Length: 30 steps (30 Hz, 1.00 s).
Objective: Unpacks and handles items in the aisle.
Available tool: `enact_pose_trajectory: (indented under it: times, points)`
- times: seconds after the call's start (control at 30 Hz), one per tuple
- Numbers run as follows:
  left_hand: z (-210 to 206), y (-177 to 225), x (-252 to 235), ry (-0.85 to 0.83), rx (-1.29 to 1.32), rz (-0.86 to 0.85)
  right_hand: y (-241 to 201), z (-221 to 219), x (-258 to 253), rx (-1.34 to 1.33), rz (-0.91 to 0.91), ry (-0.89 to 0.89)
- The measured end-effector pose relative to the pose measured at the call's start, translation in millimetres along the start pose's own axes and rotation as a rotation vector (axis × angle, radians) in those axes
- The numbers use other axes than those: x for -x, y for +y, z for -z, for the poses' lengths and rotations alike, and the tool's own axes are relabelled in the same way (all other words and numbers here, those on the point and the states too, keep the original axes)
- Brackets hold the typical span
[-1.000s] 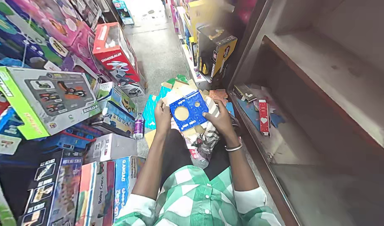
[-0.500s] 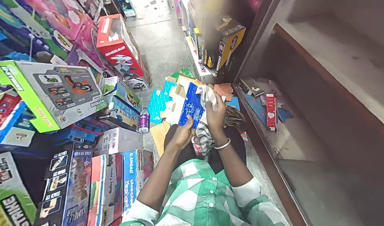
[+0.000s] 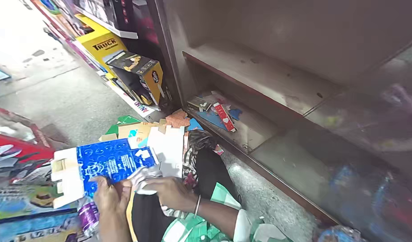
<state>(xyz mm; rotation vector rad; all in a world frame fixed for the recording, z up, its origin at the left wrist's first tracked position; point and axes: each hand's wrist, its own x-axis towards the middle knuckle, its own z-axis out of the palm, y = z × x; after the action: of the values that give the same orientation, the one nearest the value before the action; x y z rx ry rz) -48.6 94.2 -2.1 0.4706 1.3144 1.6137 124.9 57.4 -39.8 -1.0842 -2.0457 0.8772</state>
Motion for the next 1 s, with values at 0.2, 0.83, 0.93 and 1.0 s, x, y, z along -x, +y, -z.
enact_pose_trajectory:
  times: [0.2,0.83,0.93,1.0]
  points:
    - [25.8,-51.0,11.8,-0.434,-0.750,0.020,13.7,71.4,-13.2,-0.159,-0.427,0.353]
    - [46.0,-11.4,81.2,-0.424,-0.135,0.014,-18.1,-0.6,31.7,-1.021,-0.357,-0.136]
    - [42.2,-25.0,91.9,-0.542,-0.069,0.049,-14.8,6.0,32.9,-0.994,-0.515,0.071]
    - [39.2,-32.9,91.5,-0.487,-0.096,0.056,-2.2,27.3,40.0,-0.854,-0.449,0.138]
